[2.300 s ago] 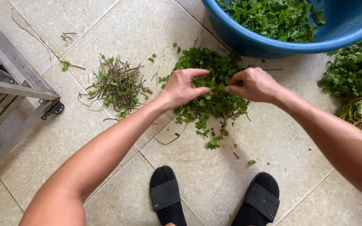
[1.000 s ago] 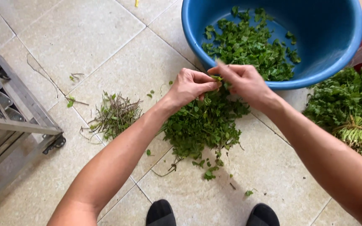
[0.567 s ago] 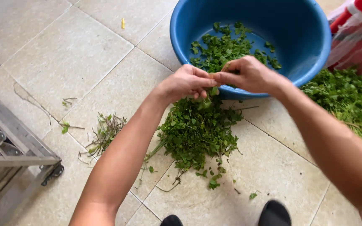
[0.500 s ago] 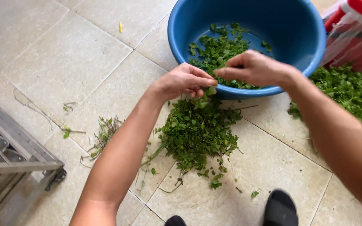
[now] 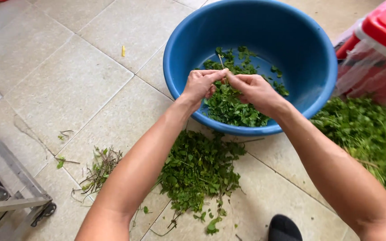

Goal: The person picks individual herb leaves from stems and places the leaves into a plastic basin while sitting on the floor.

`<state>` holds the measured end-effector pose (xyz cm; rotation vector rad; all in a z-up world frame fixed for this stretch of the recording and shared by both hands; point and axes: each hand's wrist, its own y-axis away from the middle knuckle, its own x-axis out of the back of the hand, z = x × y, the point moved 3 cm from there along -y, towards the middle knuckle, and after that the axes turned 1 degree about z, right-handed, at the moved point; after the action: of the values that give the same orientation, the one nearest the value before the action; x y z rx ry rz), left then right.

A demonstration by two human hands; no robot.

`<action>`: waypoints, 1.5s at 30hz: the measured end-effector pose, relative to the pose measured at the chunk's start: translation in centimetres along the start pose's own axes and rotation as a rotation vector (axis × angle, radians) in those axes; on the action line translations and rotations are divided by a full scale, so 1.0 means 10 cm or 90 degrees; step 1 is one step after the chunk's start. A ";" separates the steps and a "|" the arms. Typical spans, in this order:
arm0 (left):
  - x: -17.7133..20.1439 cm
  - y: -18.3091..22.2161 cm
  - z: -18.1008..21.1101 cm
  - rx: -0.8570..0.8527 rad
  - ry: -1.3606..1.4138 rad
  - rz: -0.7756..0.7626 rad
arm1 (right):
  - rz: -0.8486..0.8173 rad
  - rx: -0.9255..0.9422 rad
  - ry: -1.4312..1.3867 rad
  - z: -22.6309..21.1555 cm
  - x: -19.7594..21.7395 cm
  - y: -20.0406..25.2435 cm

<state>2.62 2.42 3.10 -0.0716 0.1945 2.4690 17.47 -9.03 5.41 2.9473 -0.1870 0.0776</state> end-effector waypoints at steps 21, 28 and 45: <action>0.02 -0.04 0.39 -0.008 -0.065 0.189 | -0.037 0.089 -0.003 0.28 0.16 -0.62; 0.00 -0.22 0.30 -0.017 -0.114 0.140 | -0.027 0.109 0.020 -0.21 0.20 -0.26; -0.03 -0.05 -0.03 -0.133 0.043 0.197 | -0.041 0.074 0.041 0.11 0.33 -0.20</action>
<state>3.17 2.53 2.73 -0.2295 -0.0287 2.7901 21.00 -7.73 4.19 3.0578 -0.0797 0.1800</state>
